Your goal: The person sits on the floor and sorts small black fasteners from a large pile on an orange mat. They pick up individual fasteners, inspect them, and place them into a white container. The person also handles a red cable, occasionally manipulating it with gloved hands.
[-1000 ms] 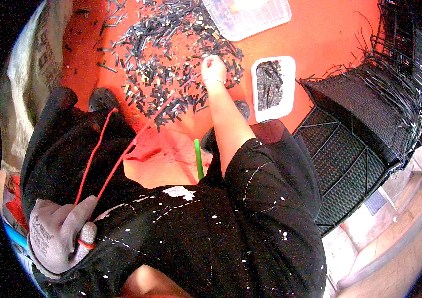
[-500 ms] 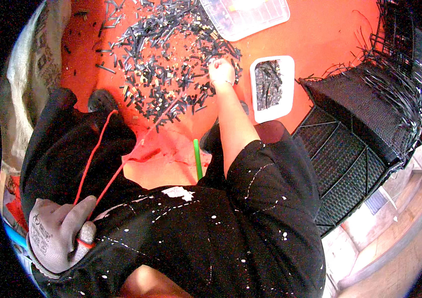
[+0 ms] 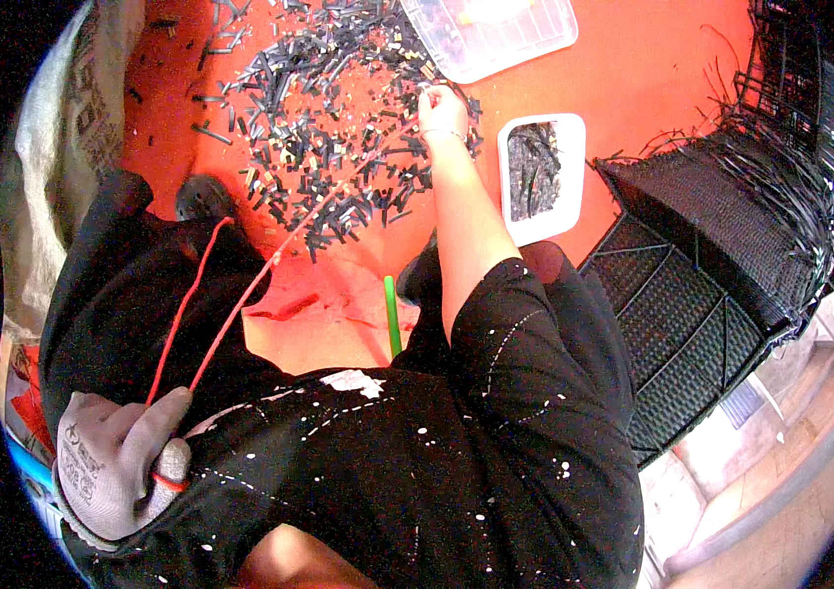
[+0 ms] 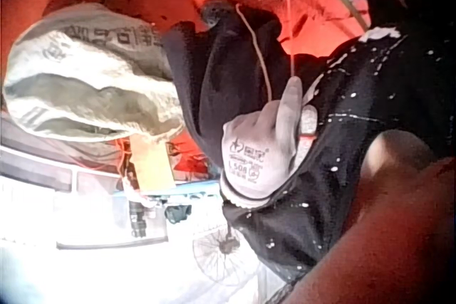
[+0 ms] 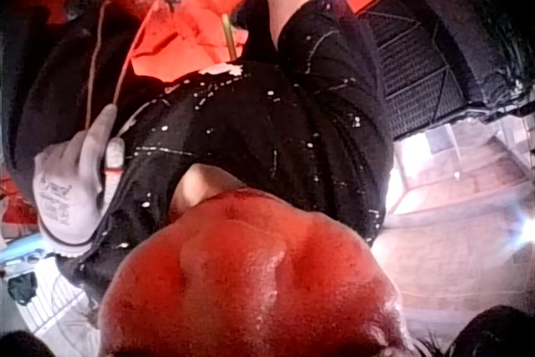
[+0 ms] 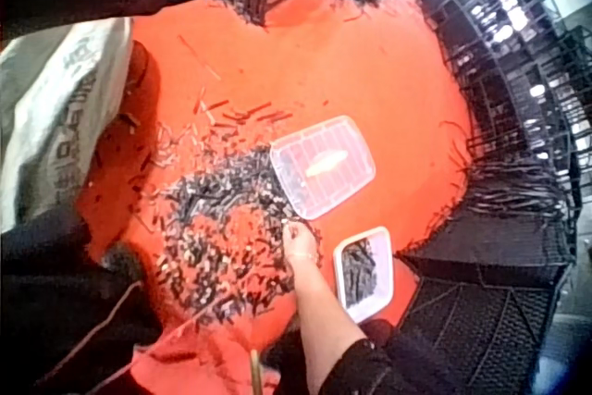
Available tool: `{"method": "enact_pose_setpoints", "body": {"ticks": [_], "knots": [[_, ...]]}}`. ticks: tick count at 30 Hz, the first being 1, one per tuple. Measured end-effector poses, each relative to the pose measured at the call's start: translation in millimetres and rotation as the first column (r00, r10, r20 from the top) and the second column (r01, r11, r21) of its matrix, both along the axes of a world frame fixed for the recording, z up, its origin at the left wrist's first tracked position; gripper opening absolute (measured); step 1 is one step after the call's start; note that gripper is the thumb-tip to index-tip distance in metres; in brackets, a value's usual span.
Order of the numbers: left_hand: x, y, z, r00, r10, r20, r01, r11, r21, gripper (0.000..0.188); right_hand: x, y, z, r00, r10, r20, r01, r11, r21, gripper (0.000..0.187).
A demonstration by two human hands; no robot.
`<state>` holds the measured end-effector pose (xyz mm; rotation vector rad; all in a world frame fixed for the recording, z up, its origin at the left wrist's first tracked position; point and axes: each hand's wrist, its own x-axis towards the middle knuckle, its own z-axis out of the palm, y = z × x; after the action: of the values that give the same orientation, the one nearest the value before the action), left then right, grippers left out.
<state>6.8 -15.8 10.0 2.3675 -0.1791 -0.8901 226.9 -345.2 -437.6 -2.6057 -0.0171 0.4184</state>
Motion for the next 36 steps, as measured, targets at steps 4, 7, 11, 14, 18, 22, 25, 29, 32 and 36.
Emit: {"method": "enact_pose_setpoints", "body": {"ticks": [4, 7, 11, 14, 18, 22, 25, 29, 32, 36], "knots": [[0.0, 0.5, -1.9, 1.000, -0.010, 0.020, 0.010, 1.000, 0.002, 0.037, 6.6, 3.0, 1.5, 0.988, 0.053, -0.142, -0.070, 0.991, -0.114, 0.018], [-0.6, 1.0, -1.3, 1.000, -0.010, 0.017, 0.010, 1.000, 0.004, 0.036, 17.0, -4.4, -22.7, 0.943, 0.067, -0.326, -0.138, 0.970, -0.198, 0.018], [-1.0, 0.3, -0.8, 1.000, 0.000, -0.004, 0.000, 1.000, 0.021, 0.036, 12.3, 8.4, 1.8, 0.958, 0.149, -0.244, -0.191, 0.968, -0.161, 0.020], [0.3, 0.1, -1.5, 1.000, -0.010, 0.006, 0.010, 1.000, 0.014, 0.036, 15.4, 14.7, 10.6, 0.979, 0.051, -0.200, -0.060, 0.997, -0.040, 0.019], [2.5, 0.2, -1.5, 1.000, -0.009, 0.002, 0.009, 1.000, 0.000, 0.036, 17.7, 17.3, -4.5, 0.973, 0.088, -0.214, -0.125, 0.978, -0.168, 0.021], [2.1, 1.3, -3.4, 1.000, 0.001, -0.005, -0.001, 1.000, -0.009, 0.037, 17.2, 12.3, 11.9, 0.977, 0.108, -0.183, -0.148, 0.964, -0.221, 0.022], [0.8, -1.4, 0.8, 1.000, 0.011, -0.010, -0.010, 1.000, 0.028, 0.037, 16.8, -2.2, 15.5, 0.987, -0.054, -0.149, 0.025, 0.981, -0.193, 0.022], [0.6, -1.0, -0.9, 0.999, 0.030, -0.026, -0.030, 0.999, 0.018, 0.037, 23.9, -31.1, 2.5, 0.968, -0.029, -0.251, -0.035, 0.969, -0.246, 0.023], [5.6, -5.1, 3.4, 1.000, 0.006, 0.006, -0.007, 0.997, 0.079, 0.039, 23.1, -38.1, -8.9, 0.952, -0.046, -0.304, -0.087, 0.908, -0.411, 0.031], [0.5, -3.7, 4.3, 0.998, 0.026, -0.051, -0.022, 0.997, 0.077, 0.039, 10.6, -34.6, 1.3, 0.889, -0.082, -0.451, -0.123, 0.905, -0.407, 0.040]]}}
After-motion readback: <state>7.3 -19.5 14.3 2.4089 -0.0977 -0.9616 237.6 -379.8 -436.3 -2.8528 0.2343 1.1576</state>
